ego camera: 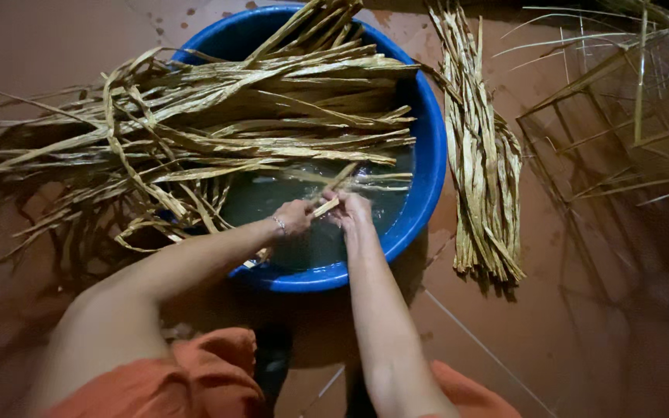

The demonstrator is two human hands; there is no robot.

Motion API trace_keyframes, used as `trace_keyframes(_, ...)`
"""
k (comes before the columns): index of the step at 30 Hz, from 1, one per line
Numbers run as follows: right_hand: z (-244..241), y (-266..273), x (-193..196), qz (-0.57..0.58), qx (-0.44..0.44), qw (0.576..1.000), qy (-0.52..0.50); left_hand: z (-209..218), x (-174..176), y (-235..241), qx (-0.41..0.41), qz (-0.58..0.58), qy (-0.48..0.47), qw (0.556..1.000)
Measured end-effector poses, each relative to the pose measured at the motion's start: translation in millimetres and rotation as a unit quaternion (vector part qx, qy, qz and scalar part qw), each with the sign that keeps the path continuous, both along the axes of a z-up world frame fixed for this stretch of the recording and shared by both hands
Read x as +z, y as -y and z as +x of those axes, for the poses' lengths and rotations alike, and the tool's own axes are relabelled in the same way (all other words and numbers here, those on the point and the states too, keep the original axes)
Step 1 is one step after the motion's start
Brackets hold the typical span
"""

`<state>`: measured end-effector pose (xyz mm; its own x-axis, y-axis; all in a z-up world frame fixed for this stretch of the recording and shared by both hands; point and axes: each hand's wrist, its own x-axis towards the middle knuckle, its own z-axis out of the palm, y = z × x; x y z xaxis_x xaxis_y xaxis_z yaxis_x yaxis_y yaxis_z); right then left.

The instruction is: The person sits on the floor and repeatedly dips bundles of dried plant stalks into a blue basin filled with water. They submerge the stalks, agitate them slightly, and then place them on the floor beside the basin. The process is repeated continuously with multiple bundles.

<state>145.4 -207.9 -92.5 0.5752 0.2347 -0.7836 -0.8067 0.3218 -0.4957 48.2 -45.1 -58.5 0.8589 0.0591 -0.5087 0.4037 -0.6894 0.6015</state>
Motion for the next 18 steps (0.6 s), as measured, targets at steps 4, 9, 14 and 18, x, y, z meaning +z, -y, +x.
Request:
trace_keyframes(4,5,-9,-29,-0.135,-0.021,0.983,0.126,27,-28,-5,-0.088,0.055,-0.037,0.994)
trace_keyframes(9,-1,-4,3,-0.141,-0.095,0.945,0.278,63,-6,12,-0.013,-0.118,0.005,0.993)
trace_keyframes(14,-4,5,75,0.05,-0.067,0.964,0.252,91,49,42,0.069,-0.312,0.053,0.946)
trace_keyframes(18,24,30,94,0.16,-0.013,0.967,0.196,107,64,66,0.08,-0.255,0.022,0.963)
